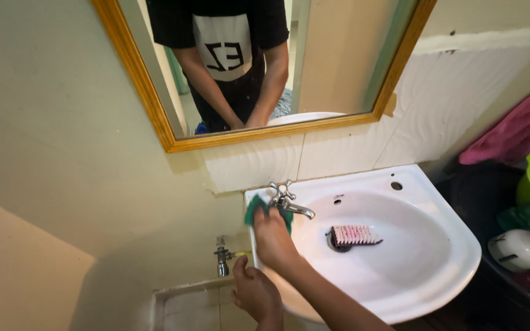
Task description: Cleaning a bathroom sink and faucet using a sponge, cleaning spray, and brush.
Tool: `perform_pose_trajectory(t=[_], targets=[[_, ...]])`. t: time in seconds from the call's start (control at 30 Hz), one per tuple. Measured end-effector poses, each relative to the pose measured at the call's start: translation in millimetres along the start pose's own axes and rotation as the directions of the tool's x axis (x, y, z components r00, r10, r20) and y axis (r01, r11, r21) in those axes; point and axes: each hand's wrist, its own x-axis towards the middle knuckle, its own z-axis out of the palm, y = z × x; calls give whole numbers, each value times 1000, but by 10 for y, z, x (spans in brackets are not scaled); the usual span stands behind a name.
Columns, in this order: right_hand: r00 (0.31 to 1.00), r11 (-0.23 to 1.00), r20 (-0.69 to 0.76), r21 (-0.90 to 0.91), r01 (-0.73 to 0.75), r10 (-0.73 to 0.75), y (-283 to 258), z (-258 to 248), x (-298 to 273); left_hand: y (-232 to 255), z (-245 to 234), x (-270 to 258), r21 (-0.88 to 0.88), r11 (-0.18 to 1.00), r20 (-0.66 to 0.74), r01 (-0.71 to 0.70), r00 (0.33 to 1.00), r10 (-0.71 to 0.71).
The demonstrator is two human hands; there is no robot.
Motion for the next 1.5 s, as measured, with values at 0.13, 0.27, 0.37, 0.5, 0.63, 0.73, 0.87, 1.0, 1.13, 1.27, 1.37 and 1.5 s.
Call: perform_pose_trajectory(t=[0.13,0.27,0.37,0.5,0.63,0.73,0.87,1.0,1.13,1.27,1.37,1.5], targets=[[994,999,107,45,27,-32,-70,-183,-127,49,-30,1,-33,999,1,-4,1000,4],[994,996,92,58,-68,63,38,36,99,40,-47,-45,2,999,18,42,999,-42],[994,992,54,83,-97,92,-36,-68,65,66,-26,-24,6,1000,-12,23,1000,-22],[991,985,110,141,-95,79,-76,-133,-193,68,-70,-55,-72,997,20,12,1000,-11],[997,994,65,97,-46,40,103,83,88,-87,5,-42,-16,997,-75,-74,995,73],[998,998,7,39,-56,56,112,116,190,45,-46,-64,-14,1000,-20,5,1000,-5],[999,998,31,59,5,-7,-73,-160,-127,73,-78,-56,-21,999,10,29,1000,-29],[991,995,126,81,-63,52,-51,-109,-21,-4,-27,-48,-45,997,-50,-63,997,61],[994,993,23,61,-105,104,22,61,259,85,-50,-60,-43,999,-31,12,999,-13],[993,993,91,80,-82,74,-142,-185,-100,99,-106,-84,-46,998,28,48,998,-47],[992,995,121,87,-58,47,-146,-216,-118,88,-78,-54,-69,997,32,30,999,-28],[991,989,58,78,-128,123,59,109,239,115,-104,-115,-47,999,-16,22,1000,-22]])
